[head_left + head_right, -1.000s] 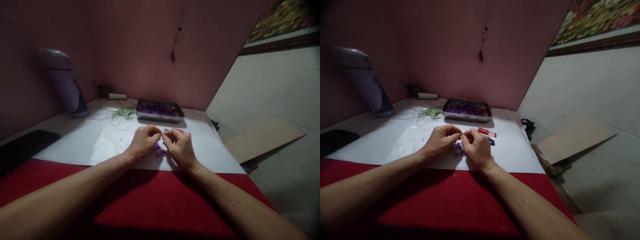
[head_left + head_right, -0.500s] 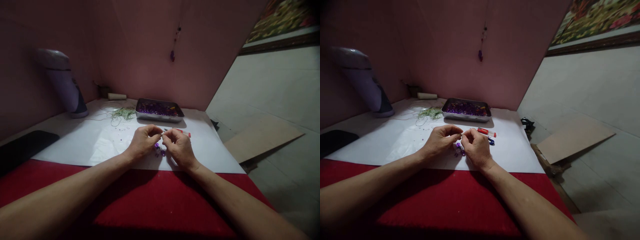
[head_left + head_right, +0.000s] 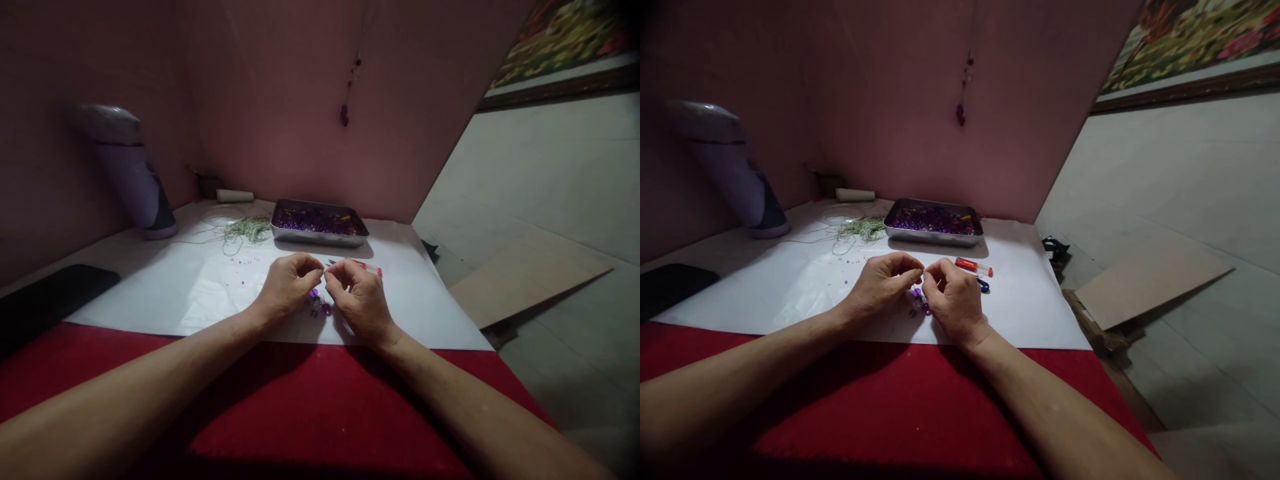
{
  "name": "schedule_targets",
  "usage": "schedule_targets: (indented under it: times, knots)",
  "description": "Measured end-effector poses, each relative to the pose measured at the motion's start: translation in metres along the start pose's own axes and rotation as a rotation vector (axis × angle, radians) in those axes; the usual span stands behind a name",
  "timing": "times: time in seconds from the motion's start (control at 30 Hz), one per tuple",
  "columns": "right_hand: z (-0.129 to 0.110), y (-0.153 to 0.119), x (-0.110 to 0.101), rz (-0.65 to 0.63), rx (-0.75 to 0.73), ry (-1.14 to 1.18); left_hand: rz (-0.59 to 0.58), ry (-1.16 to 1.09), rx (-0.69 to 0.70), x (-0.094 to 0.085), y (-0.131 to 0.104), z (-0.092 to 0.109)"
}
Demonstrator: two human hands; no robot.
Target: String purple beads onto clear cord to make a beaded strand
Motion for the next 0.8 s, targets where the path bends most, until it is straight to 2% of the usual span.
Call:
schedule_targets:
  times: [0.8]
  knots:
    - [-0.005, -0.0017, -0.0034, 0.043, -0.066, -0.188, -0.001, -0.043, -0.01, 0.0002, 0.001, -0.0015]
Point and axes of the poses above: each hand's wrist, its own y-axis towards the middle knuckle, its own x-axis out of the palm, z = x × y, the point moved 9 cm from there along y, towards the middle knuckle, and after that the axes turned 4 degrees about -x, right-handed, at the moved point
